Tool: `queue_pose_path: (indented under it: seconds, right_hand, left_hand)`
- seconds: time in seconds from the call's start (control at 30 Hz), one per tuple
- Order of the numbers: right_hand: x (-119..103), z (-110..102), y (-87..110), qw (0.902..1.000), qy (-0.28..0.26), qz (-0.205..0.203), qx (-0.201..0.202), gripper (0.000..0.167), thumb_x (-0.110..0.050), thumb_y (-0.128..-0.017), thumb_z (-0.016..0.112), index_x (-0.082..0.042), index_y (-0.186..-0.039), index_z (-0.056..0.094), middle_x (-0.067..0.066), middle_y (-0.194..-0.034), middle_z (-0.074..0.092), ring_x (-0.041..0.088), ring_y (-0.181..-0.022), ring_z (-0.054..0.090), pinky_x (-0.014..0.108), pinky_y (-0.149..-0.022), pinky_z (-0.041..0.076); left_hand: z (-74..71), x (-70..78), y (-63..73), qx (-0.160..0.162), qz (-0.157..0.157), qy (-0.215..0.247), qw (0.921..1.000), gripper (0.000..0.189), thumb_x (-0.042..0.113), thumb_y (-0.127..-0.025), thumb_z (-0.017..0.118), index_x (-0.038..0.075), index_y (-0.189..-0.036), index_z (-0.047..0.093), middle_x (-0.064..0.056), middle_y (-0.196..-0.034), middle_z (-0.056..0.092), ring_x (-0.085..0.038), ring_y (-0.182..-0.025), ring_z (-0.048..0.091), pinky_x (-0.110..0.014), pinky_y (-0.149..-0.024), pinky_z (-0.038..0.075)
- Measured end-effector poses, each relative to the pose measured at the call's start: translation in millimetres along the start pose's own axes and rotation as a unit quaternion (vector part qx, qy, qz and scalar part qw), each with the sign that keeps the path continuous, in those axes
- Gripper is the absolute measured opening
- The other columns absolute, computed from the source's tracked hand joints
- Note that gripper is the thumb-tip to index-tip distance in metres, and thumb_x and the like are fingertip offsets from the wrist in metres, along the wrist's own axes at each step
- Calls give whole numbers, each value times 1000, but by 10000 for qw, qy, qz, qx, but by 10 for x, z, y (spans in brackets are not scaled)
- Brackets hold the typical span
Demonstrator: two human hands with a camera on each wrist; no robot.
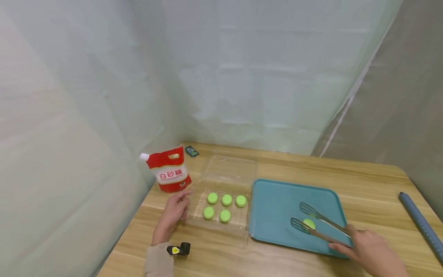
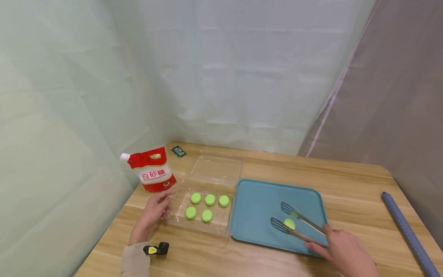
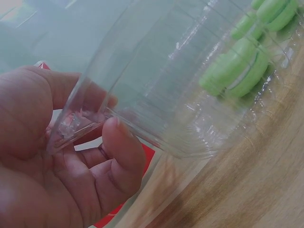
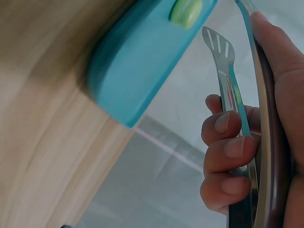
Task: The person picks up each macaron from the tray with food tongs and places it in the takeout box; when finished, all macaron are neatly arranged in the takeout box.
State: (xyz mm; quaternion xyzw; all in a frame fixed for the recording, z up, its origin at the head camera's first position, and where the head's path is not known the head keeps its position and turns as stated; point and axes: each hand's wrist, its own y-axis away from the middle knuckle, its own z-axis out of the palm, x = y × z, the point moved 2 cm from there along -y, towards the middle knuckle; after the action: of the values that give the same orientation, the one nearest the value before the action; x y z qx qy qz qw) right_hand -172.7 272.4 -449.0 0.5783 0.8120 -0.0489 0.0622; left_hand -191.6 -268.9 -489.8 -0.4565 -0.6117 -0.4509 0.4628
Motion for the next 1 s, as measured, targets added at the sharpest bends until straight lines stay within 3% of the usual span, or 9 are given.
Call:
queue_pose_path:
  seconds: [0.17, 0.47, 0.73, 1.0]
  right_hand:
    - [125, 40, 50, 9957, -242, 501, -739, 72, -60, -87, 69, 9, -106, 62, 0, -62, 52, 16, -53, 50, 37, -49, 45]
    - [189, 102, 185, 9967, -58, 669, -458, 57, -55, -88, 70, 1, -95, 63, -2, -54, 41, 15, -46, 41, 33, -43, 36]
    - [269, 223, 245, 9929, 105, 845, -827, 48, -60, -88, 67, -13, -83, 55, -3, -56, 41, 15, -48, 41, 32, -45, 31]
    - [245, 179, 235, 9917, 80, 884, -928, 47, -59, -88, 68, -12, -88, 59, -3, -57, 41, 15, -49, 41, 32, -47, 31]
  left_hand:
    - [7, 4, -4, 47, -18, -73, 10000, 41, -3, -99, 47, -5, -139, 55, -3, -68, 46, -12, -49, 42, -23, -44, 40]
    - [10, -6, 6, 44, 165, -99, 9998, 40, -2, -99, 48, -9, -138, 54, -4, -68, 46, -11, -48, 42, -22, -43, 40]
    - [15, -13, -3, 82, 15, -185, 9998, 40, -2, -99, 48, -5, -139, 55, -5, -69, 47, -12, -49, 42, -23, -45, 40]
    - [30, 16, -2, 158, 88, -197, 9996, 40, -4, -98, 48, -8, -137, 55, -3, -65, 44, -11, -48, 40, -22, -43, 39]
